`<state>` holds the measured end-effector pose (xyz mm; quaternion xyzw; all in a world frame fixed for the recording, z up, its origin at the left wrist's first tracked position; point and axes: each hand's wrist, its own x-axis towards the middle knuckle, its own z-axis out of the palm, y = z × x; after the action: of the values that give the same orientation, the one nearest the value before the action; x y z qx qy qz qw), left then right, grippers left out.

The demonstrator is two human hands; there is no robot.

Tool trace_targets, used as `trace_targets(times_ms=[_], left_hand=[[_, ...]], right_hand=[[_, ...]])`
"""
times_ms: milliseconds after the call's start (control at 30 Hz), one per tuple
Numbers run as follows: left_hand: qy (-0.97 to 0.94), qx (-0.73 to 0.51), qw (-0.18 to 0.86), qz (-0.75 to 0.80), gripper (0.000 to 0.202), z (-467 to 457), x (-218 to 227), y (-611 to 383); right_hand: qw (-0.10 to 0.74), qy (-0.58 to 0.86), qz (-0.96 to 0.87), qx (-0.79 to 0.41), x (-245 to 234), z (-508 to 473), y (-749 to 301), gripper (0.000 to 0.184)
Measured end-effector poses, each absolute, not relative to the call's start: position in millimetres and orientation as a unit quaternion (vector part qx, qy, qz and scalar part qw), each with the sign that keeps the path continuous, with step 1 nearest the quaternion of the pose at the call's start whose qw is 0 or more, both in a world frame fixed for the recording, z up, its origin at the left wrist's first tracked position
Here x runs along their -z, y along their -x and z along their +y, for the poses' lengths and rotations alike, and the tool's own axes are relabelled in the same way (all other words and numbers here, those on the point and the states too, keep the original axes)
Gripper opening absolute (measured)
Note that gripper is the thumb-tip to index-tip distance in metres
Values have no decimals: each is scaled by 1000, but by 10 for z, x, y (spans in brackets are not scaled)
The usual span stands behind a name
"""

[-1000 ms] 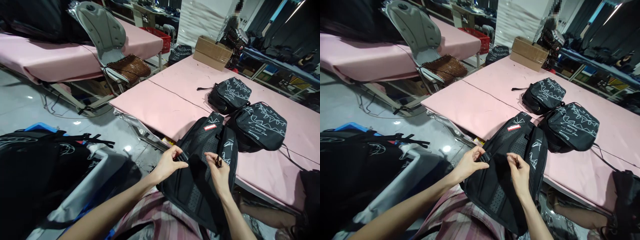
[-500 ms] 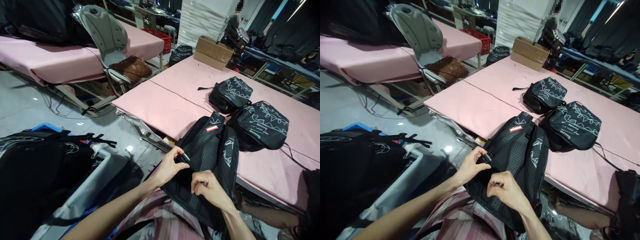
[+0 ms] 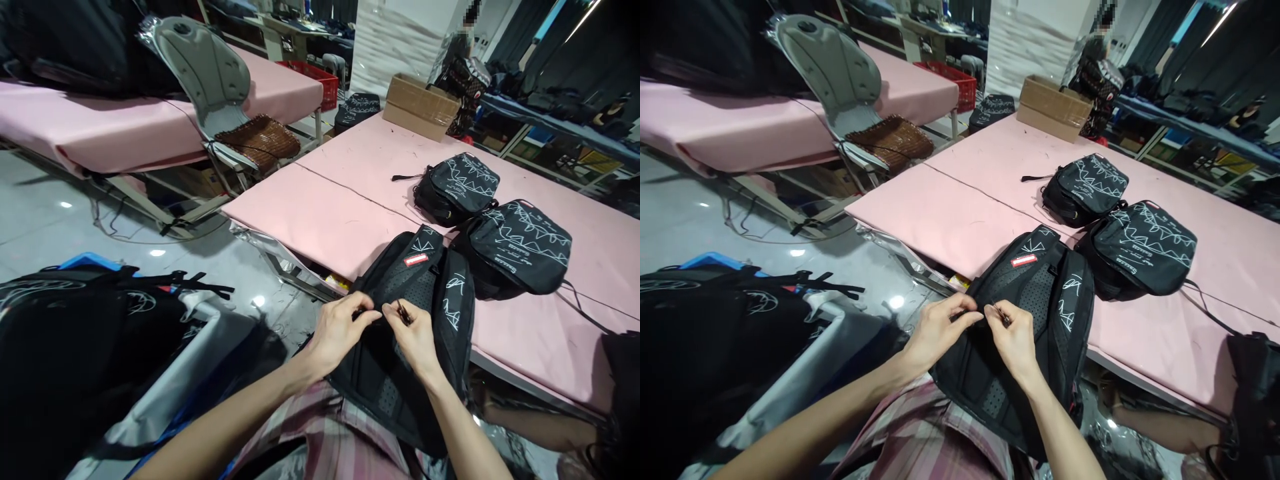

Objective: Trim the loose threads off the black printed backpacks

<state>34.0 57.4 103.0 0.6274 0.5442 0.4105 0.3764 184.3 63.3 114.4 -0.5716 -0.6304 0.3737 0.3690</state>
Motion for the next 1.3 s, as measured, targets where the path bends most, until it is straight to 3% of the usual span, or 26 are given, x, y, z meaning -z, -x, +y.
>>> trace_targets(times_ms=[133,200,267,367,467,733,867,1033,1167,1300], left_hand=[[-568,-404,449,559,19,637,-987,-276],[-522,-408,499,559,20,673,-957,-233],[-512,-408,512,556,22,695,-952,-205],[-538,-411,486,553,21,697,-988,-200],[-562,-419,460,545,19,683,-1027,-215],[-626,-433,398,513,20,614,-1072,-241],[-602,-427,420,528,22,643,-1040,-238],[-508,-438,568,477,35,688,-957,-119],[-640,-419,486,423,28,575,-943,-51],[-689,-429,391,434,11,451,-941,-67]], right_hand=[[334,577,-677,-313,-1160,583,-1945,33],[324,591,-702,-232,-1176,502,-1998,25],[313,599,-727,-117,-1198,391,-2018,34],[281,573,-770,24,-1216,234,-1963,25],[261,535,-798,93,-1211,174,-1855,13],[186,520,-810,197,-1291,202,-1668,15],[197,526,-818,119,-1317,212,-1757,17],[387,605,-671,-185,-1145,267,-2126,17],[414,629,-588,-295,-953,224,-2271,21],[394,629,-608,-281,-902,146,-2234,20]])
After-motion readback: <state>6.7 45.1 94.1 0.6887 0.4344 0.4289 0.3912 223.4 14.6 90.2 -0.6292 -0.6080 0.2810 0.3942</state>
